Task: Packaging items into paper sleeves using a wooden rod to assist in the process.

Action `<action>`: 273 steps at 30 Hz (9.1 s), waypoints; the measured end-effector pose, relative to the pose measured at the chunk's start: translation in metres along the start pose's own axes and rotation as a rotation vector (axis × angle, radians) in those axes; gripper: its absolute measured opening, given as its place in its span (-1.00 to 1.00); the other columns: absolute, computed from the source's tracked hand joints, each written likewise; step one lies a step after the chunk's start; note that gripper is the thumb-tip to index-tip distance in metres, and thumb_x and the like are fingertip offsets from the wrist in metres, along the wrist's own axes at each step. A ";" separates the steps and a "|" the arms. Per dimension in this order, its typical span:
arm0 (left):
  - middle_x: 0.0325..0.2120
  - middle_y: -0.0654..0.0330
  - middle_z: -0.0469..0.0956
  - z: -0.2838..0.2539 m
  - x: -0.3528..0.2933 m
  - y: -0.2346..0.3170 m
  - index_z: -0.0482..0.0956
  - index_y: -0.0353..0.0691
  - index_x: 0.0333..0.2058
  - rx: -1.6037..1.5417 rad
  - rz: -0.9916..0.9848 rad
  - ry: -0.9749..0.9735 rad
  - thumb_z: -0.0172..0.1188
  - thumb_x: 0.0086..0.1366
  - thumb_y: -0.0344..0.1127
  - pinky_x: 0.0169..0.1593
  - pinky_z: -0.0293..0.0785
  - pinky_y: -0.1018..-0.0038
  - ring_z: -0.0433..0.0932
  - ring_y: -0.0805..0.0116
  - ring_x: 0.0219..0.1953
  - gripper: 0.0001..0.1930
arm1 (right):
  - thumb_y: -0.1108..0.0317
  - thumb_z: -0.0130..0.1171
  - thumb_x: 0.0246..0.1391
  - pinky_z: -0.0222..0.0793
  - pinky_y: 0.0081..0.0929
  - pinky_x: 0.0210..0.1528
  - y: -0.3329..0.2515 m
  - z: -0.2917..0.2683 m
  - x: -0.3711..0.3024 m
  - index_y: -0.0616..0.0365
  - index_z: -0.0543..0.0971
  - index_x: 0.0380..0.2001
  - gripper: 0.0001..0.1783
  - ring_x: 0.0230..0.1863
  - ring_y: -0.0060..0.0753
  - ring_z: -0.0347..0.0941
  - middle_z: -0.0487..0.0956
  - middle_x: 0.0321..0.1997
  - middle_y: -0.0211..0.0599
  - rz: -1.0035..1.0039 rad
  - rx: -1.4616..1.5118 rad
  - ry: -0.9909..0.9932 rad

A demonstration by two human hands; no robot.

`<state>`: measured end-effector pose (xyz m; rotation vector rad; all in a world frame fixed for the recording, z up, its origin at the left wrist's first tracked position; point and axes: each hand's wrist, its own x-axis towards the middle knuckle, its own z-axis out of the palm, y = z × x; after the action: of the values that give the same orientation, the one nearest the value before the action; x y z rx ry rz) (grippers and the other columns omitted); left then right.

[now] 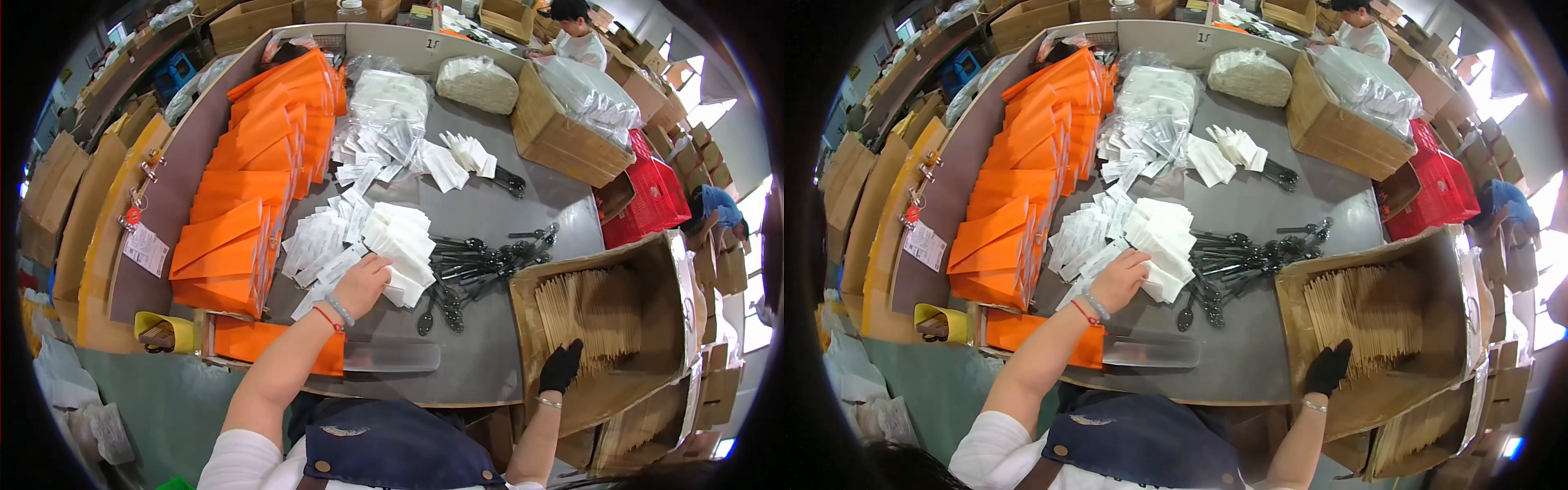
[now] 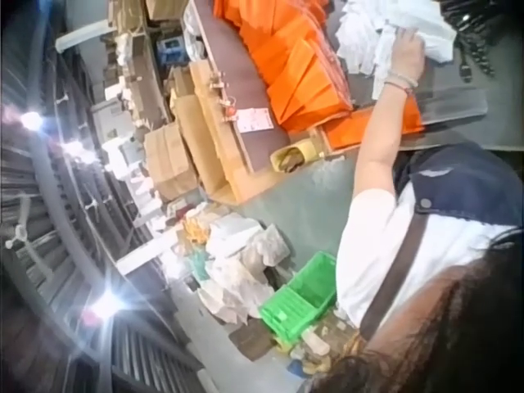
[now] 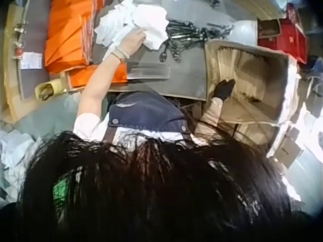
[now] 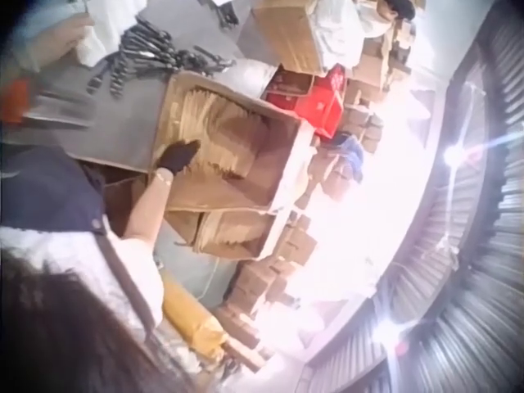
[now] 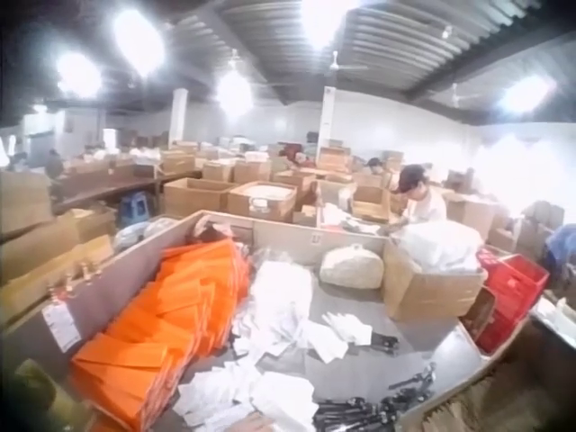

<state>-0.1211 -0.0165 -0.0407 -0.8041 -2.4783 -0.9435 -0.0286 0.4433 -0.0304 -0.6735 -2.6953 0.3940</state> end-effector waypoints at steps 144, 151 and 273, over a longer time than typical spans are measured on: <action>-0.33 0.24 0.44 -0.064 -0.070 -0.001 0.59 -0.07 -0.38 0.410 -0.187 -0.260 0.39 -0.15 -0.36 -0.07 0.24 0.22 0.39 0.18 -0.16 -0.73 | 0.26 0.26 -0.04 0.37 -0.20 -0.07 0.021 0.006 -0.018 0.22 0.53 -0.30 -0.71 -0.13 0.01 0.46 0.53 -0.25 -0.09 -0.128 -0.122 0.019; -0.35 0.22 0.46 -0.074 -0.073 0.000 0.50 -0.08 -0.53 0.254 -0.407 -0.409 0.44 -0.17 -0.29 -0.14 0.28 0.21 0.42 0.14 -0.18 -0.74 | 0.27 0.25 -0.02 0.38 -0.17 -0.19 0.031 0.010 0.001 0.16 0.46 -0.45 -0.78 -0.23 0.04 0.48 0.52 -0.36 -0.04 0.004 -0.054 -0.286; 0.36 -0.24 -0.29 -0.153 -0.001 -0.179 -0.42 0.29 0.37 0.462 -1.097 -0.031 0.62 -0.32 -0.14 0.27 0.20 -0.04 0.08 -0.62 0.21 0.46 | -0.03 0.42 -0.36 0.33 0.05 -0.18 -0.167 0.025 -0.111 0.10 0.51 -0.24 -0.38 -0.20 0.08 0.44 0.53 -0.27 -0.08 -0.803 0.168 -0.263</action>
<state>-0.2118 -0.2323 -0.0193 0.7809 -2.9335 -0.5456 -0.0128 0.2416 -0.0244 0.5455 -2.8381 0.4957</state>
